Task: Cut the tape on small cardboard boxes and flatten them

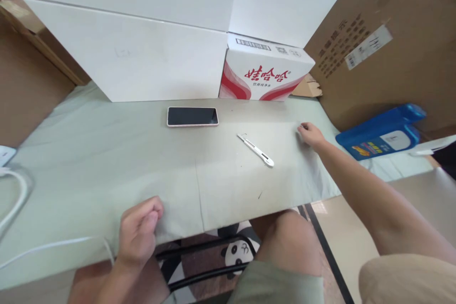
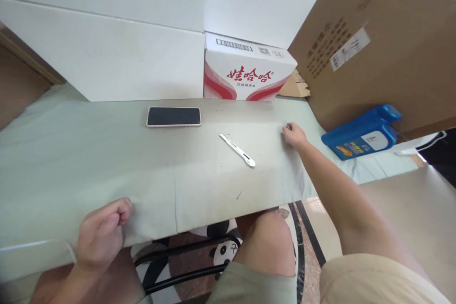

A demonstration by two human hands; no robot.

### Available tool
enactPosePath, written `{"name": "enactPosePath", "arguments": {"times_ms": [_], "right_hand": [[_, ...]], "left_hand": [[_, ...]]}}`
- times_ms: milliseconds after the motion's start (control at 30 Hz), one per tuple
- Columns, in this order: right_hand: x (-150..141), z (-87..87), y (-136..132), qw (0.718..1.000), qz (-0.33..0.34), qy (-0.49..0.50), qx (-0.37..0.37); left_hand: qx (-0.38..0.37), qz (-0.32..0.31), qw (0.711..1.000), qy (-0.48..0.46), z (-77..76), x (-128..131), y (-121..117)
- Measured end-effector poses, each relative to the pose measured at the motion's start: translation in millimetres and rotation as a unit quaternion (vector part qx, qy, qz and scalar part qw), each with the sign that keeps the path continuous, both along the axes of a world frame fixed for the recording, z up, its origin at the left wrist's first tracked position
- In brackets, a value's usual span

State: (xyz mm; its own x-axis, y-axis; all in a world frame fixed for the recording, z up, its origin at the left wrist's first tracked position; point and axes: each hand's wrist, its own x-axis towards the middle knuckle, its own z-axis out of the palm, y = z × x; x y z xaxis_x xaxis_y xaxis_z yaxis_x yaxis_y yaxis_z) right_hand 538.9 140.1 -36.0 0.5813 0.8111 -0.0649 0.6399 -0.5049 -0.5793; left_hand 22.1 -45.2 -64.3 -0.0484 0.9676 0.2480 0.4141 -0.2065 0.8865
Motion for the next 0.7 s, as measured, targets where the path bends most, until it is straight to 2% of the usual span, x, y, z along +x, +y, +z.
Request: {"name": "enactPosePath", "arguments": {"times_ms": [133,300,433,533,700], "right_hand": [[-11,-24.5,-21,0.992,0.079,-0.099,0.002],[-18,-27.0,-29,0.982,0.111,-0.154,0.006],[-19,-23.1,-35,0.983,0.12,-0.135,0.026],[-17,-21.9,-38,0.987,0.117,-0.097,0.059],[-14,-26.4,-38,0.987,0.11,-0.009,0.118]], "left_hand": [[-0.008,0.011,1.0,0.001,6.0,3,1],[-0.044,0.025,0.999,0.018,11.5,15,3],[-0.052,0.048,0.997,0.03,20.9,26,2],[-0.036,0.055,0.998,0.025,36.9,30,6],[0.061,0.077,0.995,-0.006,61.5,25,39]]}}
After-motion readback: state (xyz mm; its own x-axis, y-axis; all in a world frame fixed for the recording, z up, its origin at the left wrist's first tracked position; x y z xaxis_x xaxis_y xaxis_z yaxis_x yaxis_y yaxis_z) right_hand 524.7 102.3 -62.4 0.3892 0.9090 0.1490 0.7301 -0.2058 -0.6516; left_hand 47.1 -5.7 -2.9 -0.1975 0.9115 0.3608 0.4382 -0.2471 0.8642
